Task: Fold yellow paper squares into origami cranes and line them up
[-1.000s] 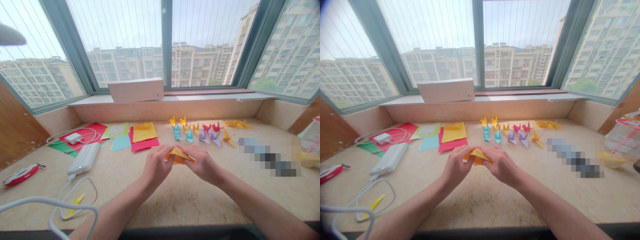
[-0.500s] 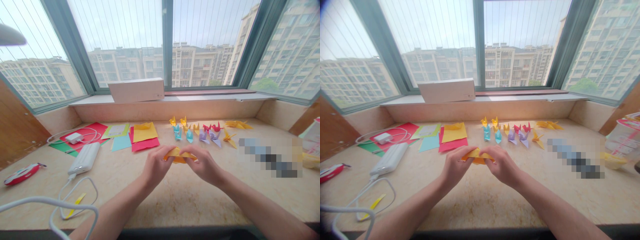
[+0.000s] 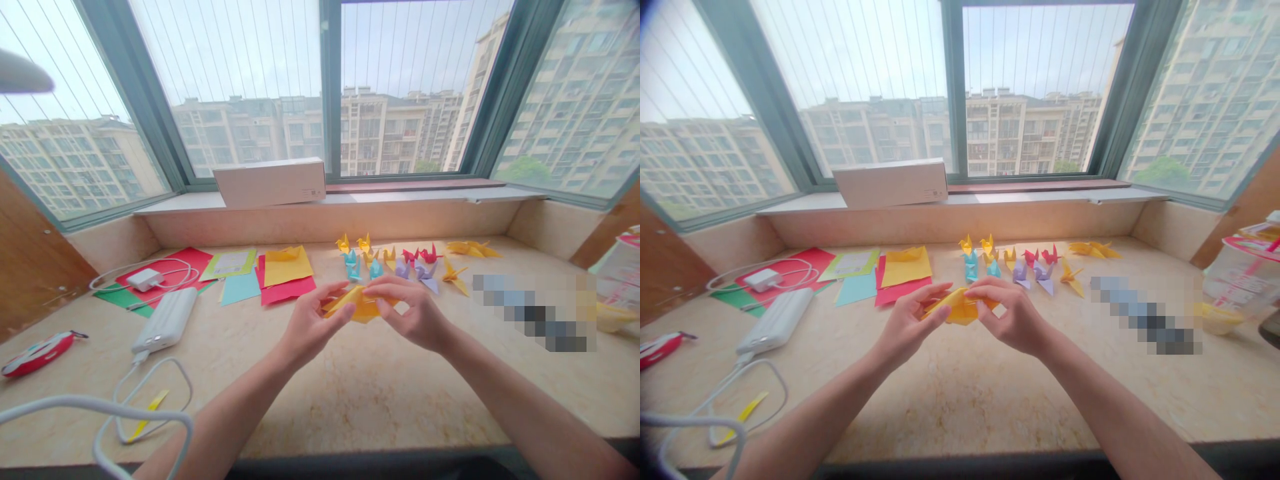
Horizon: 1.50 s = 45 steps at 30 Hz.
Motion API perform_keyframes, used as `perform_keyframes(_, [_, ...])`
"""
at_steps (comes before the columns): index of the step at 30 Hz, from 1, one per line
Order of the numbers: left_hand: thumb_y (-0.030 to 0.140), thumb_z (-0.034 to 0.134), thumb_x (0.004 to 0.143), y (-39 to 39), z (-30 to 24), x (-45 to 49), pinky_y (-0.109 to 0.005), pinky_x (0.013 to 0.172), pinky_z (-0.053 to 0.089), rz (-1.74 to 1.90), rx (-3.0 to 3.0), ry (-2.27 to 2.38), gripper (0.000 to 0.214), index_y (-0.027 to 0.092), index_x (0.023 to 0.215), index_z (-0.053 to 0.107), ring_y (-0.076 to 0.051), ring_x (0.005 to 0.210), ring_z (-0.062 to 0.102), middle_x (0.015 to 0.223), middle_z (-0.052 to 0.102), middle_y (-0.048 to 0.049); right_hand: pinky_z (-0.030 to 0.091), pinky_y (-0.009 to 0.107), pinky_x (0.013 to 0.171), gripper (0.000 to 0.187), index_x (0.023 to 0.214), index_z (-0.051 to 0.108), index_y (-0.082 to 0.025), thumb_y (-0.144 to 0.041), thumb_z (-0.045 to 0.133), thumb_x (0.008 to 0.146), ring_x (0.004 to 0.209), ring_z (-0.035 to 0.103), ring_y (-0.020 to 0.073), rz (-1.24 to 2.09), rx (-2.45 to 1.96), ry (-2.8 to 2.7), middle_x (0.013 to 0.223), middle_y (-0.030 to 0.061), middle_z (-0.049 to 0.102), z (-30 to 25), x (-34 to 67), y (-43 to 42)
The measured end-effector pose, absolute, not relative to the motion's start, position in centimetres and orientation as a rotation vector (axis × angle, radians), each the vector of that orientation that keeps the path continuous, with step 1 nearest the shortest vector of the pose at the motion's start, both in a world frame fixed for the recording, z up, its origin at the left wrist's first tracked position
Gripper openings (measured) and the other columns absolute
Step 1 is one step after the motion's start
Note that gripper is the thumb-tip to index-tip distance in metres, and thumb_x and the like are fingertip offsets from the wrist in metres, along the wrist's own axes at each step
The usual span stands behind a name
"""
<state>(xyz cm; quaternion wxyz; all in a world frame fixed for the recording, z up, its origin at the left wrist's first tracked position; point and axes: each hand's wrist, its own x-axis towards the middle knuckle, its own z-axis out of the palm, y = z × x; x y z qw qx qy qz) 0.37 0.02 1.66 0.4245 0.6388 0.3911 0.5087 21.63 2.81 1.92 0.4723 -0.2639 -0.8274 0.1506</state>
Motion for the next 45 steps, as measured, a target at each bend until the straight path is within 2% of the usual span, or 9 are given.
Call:
perform_keyframes(4, [0.036, 0.069, 0.084, 0.3, 1.4, 0.5, -0.034, 0.085, 0.057, 1.349, 1.618, 1.055, 0.035, 0.015, 0.111, 0.069, -0.023, 0.098, 0.070, 0.108, 0.074, -0.0116, 0.054, 0.038, 0.090, 0.018, 0.098, 0.072, -0.020, -0.018, 0.057, 0.088, 0.097, 0.068, 0.0221, 0.376, -0.656, -2.060, 0.103, 0.0087, 0.072, 2.1, 21.7, 2.7])
perform_keyframes(7, [0.033, 0.070, 0.082, 0.4, 1.1, 0.7, -0.034, 0.083, 0.058, 1.391, 1.715, 1.143, 0.026, 0.017, 0.102, 0.073, -0.023, 0.090, 0.072, 0.099, 0.076, -0.0087, 0.056, 0.034, 0.079, 0.013, 0.093, 0.069, -0.020, -0.027, 0.060, 0.090, 0.083, 0.070, 0.0200, 0.433, -0.746, -2.003, 0.089, 0.0061, 0.074, 2.1, 21.5, 2.7])
perform_keyframes(11, [0.030, 0.069, 0.083, 0.2, 0.9, 0.8, -0.034, 0.078, 0.057, 1.423, 1.912, 1.201, 0.014, 0.020, 0.091, 0.076, -0.022, 0.079, 0.071, 0.087, 0.077, -0.0057, 0.055, 0.028, 0.062, 0.027, 0.109, 0.067, -0.020, -0.036, 0.064, 0.088, 0.078, 0.071, 0.0203, 0.567, -0.880, -1.971, 0.086, 0.0051, 0.076, 1.8, 20.9, 2.6])
perform_keyframes(18, [0.028, 0.070, 0.082, 0.0, 1.0, 0.9, -0.029, 0.069, 0.054, 1.442, 1.978, 1.271, 0.008, 0.022, 0.082, 0.076, -0.019, 0.069, 0.069, 0.077, 0.076, -0.0023, 0.055, 0.029, 0.070, 0.017, 0.089, 0.076, -0.021, -0.033, 0.063, 0.089, 0.079, 0.071, 0.0206, 0.659, -0.893, -2.013, 0.086, 0.0028, 0.078, 1.6, 20.2, 2.3])
perform_keyframes(31, [0.038, 0.071, 0.081, 0.1, 0.8, 0.7, -0.026, 0.066, 0.053, 1.369, 1.869, 1.262, 0.020, 0.018, 0.081, 0.074, -0.018, 0.070, 0.068, 0.076, 0.075, -0.0042, 0.053, 0.027, 0.066, 0.025, 0.084, 0.077, -0.019, -0.036, 0.059, 0.090, 0.075, 0.070, 0.0190, 0.883, -0.909, -1.939, 0.082, 0.0036, 0.077, 1.8, 20.3, 2.2])
perform_keyframes(37, [0.035, 0.073, 0.081, 0.5, 1.2, 0.8, -0.029, 0.073, 0.057, 1.360, 1.497, 0.870, 0.043, 0.015, 0.118, 0.061, -0.018, 0.081, 0.070, 0.091, 0.075, -0.0080, 0.049, 0.024, 0.057, 0.034, 0.086, 0.073, -0.014, -0.046, 0.059, 0.089, 0.065, 0.066, 0.0156, 1.107, -0.983, -1.728, 0.076, 0.0050, 0.073, 2.0, 20.8, 2.9])
perform_keyframes(39, [0.034, 0.071, 0.083, 0.6, 1.3, 0.8, -0.031, 0.077, 0.057, 1.352, 1.409, 0.804, 0.046, 0.015, 0.122, 0.058, -0.018, 0.083, 0.071, 0.091, 0.076, -0.0078, 0.049, 0.024, 0.057, 0.036, 0.085, 0.072, -0.014, -0.047, 0.059, 0.088, 0.064, 0.066, 0.0151, 1.136, -1.000, -1.715, 0.075, 0.0048, 0.073, 2.2, 20.9, 3.0])
perform_keyframes(42, [0.034, 0.072, 0.082, 0.8, 1.2, 0.9, -0.031, 0.075, 0.059, 1.352, 1.352, 0.855, 0.039, 0.013, 0.114, 0.063, -0.019, 0.082, 0.072, 0.088, 0.076, -0.0076, 0.052, 0.027, 0.062, 0.034, 0.088, 0.072, -0.015, -0.046, 0.058, 0.090, 0.069, 0.068, 0.0171, 1.077, -1.020, -1.825, 0.079, 0.0060, 0.074, 2.4, 20.9, 3.0])
perform_keyframes(45, [0.033, 0.074, 0.079, 0.9, 1.0, 0.8, -0.031, 0.073, 0.059, 1.358, 1.347, 0.944, 0.029, 0.012, 0.098, 0.068, -0.020, 0.079, 0.072, 0.085, 0.076, -0.0078, 0.056, 0.035, 0.077, 0.035, 0.114, 0.067, -0.018, -0.043, 0.060, 0.089, 0.086, 0.069, 0.0210, 0.890, -0.970, -1.888, 0.102, 0.0092, 0.073, 2.1, 20.7, 2.8])
